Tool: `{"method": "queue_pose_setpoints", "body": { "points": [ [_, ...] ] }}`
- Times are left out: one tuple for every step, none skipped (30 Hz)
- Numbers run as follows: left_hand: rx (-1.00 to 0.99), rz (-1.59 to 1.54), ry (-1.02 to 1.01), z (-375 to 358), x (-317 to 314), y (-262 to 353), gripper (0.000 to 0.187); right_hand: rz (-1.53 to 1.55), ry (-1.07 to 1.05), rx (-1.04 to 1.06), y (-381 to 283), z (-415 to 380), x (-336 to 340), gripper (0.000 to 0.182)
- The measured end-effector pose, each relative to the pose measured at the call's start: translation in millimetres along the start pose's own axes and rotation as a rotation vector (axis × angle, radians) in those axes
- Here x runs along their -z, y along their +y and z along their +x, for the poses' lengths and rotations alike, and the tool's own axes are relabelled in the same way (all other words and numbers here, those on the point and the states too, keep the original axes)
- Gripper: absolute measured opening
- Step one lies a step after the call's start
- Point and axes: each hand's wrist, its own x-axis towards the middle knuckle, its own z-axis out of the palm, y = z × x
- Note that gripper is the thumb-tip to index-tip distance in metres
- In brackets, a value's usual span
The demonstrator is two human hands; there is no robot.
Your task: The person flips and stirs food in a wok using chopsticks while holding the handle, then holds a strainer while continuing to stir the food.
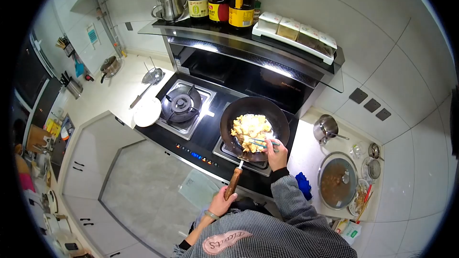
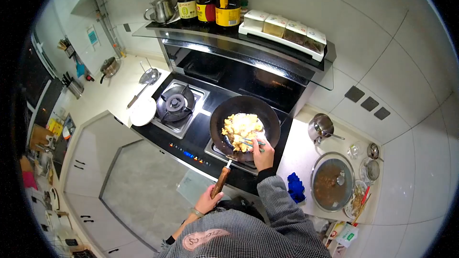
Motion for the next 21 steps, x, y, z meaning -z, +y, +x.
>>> {"method": "queue_pose_setpoints", "body": {
  "points": [
    [0.006, 0.0, -0.01, 0, 0, -1, 0.051, -0.003, -0.005, -0.004, 1, 1, -1, 0.016],
    [0.009, 0.001, -0.018, 1, 0, -2, 0.051, -0.001, -0.003, -0.005, 2, 3, 0, 0.016],
    [0.006, 0.002, -0.018, 3, 0, -5, 0.051, -0.026, -0.024, -0.011, -2, 5, 1, 0.016],
    [-0.011, -0.003, -0.013, 4, -1, -10, 0.051, -0.05, -0.047, -0.017, -5, 8, 1, 0.016],
    [-0.027, -0.008, -0.009, 4, -2, -14, 0.051, -0.029, -0.044, 0.014, -5, 12, 2, 0.017],
    [-0.025, -0.008, -0.009, 3, -2, -12, 0.051, -0.029, -0.045, 0.012, -7, 15, 2, 0.017],
    [-0.048, -0.003, 0.002, 2, -2, -9, 0.052, -0.018, -0.039, 0.013, -9, 17, 4, 0.017],
    [-0.073, 0.001, 0.014, 2, -2, -7, 0.052, -0.008, -0.032, 0.015, -12, 18, 5, 0.017],
    [-0.074, 0.0, 0.014, 3, -1, -7, 0.052, -0.019, -0.018, 0.006, -17, 16, 6, 0.018],
    [-0.072, 0.017, 0.016, 3, -1, -8, 0.053, -0.019, -0.02, 0.007, -17, 15, 5, 0.018],
    [-0.069, 0.034, 0.019, 2, 0, -10, 0.053, -0.045, -0.06, 0.0, -15, 13, 4, 0.018],
    [-0.069, 0.033, 0.02, 3, -1, -12, 0.053, -0.072, -0.098, -0.007, -12, 11, 5, 0.018],
    [-0.055, 0.03, 0.012, 4, -2, -13, 0.053, -0.065, -0.156, 0.052, -4, 11, 6, 0.016],
    [-0.043, 0.027, 0.006, 5, -2, -14, 0.054, -0.066, -0.155, 0.053, 1, 10, 7, 0.016],
    [-0.043, 0.026, 0.007, 5, -2, -13, 0.054, -0.061, -0.171, 0.119, 3, 8, 8, 0.015],
    [-0.029, 0.023, 0.007, 4, -2, -13, 0.054, -0.055, -0.188, 0.184, 4, 6, 9, 0.014],
    [-0.016, 0.021, 0.006, 4, -2, -12, 0.055, -0.039, -0.208, 0.106, 6, 6, 12, 0.016],
    [-0.016, 0.021, 0.006, 4, -2, -12, 0.055, -0.039, -0.208, 0.106, 7, 5, 14, 0.016],
    [-0.035, 0.022, 0.014, 4, -2, -11, 0.055, 0.021, -0.186, 0.018, 8, 5, 16, 0.016],
    [-0.053, 0.024, 0.023, 4, -3, -11, 0.055, 0.081, -0.164, -0.069, 8, 5, 18, 0.017],
    [-0.052, 0.022, 0.022, 4, -3, -12, 0.055, 0.064, -0.176, -0.072, 8, 5, 20, 0.018]
  ]
}}
